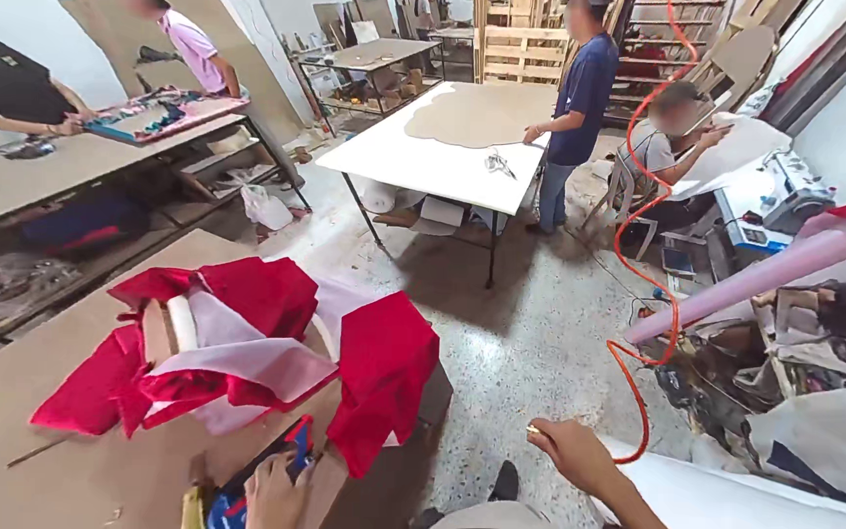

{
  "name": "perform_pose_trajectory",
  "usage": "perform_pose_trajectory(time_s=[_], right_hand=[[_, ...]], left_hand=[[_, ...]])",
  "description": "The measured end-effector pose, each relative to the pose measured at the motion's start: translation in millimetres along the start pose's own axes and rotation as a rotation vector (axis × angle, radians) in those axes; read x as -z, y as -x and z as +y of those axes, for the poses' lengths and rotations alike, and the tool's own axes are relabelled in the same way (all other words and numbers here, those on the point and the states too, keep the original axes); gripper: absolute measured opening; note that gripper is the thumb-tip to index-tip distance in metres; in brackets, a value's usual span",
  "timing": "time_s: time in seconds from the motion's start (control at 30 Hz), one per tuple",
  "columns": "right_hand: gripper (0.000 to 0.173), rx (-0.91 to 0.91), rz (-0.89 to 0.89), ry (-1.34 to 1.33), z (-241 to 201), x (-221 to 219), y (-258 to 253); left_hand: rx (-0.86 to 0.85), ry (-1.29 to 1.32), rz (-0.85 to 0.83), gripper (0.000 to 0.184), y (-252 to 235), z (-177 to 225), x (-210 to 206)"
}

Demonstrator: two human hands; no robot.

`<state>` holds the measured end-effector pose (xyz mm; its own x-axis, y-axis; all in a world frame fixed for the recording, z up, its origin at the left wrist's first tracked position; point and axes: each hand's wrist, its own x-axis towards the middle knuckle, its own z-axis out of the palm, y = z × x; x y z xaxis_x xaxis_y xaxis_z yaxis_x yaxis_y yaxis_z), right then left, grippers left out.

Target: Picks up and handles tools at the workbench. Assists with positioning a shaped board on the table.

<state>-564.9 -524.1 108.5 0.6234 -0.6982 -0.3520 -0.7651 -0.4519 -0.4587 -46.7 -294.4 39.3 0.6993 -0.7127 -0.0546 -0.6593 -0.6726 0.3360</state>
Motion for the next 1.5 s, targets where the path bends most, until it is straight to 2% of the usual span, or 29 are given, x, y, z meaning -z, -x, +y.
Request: perform_pose_trajectory(time_s=[0.13,0.3,0.4,0.6,0.77,0.93,1.1,1.33,1.5], right_hand=[[0.052,-0.003,0.028,-0.007,18.1,4.4,-7.0],[0.048,0.009,0.079,-0.022,37.4,17.5,-9.4],[0.047,-0.074,0.107,-0.006,56.0,25.2,-6.8],[0.052,-0.342,-0.004,-0.029,94.2,49.5,-15.2],[0.050,-0.427,-0.070,-0.050,118.8,75.4,-64.8],[0.050,-0.401,-0.065,-0.051,120.6,132.3,-147.5],[0.047,-0.398,-0.073,-0.035,131.6,181.9,-214.8],[0.043,-0.433,-0.175,0.013,161.4,186.9,-259.4],[0.042,-0.388,-0.223,-0.047,173.7,194.0,-305.2]], left_hand=[[-0.027,0.158,-0.017,0.044,8.1,92.7,-16.8],[-0.267,0.256,-0.113,0.037,-16.2,214.8,-55.0],[-0.399,0.292,-0.199,0.035,-48.1,277.7,-72.9],[-0.588,0.344,-0.371,0.031,-128.4,364.1,-121.7],[-0.657,0.357,-0.559,0.032,-189.9,418.5,-158.3],[-0.735,0.341,-0.678,0.036,-246.5,454.8,-166.5],[-0.757,0.227,-0.769,0.038,-304.5,469.8,-167.5],[-0.596,0.103,-0.836,0.039,-355.8,457.9,-163.6],[-0.534,0.090,-0.951,0.041,-379.8,455.9,-183.1]])
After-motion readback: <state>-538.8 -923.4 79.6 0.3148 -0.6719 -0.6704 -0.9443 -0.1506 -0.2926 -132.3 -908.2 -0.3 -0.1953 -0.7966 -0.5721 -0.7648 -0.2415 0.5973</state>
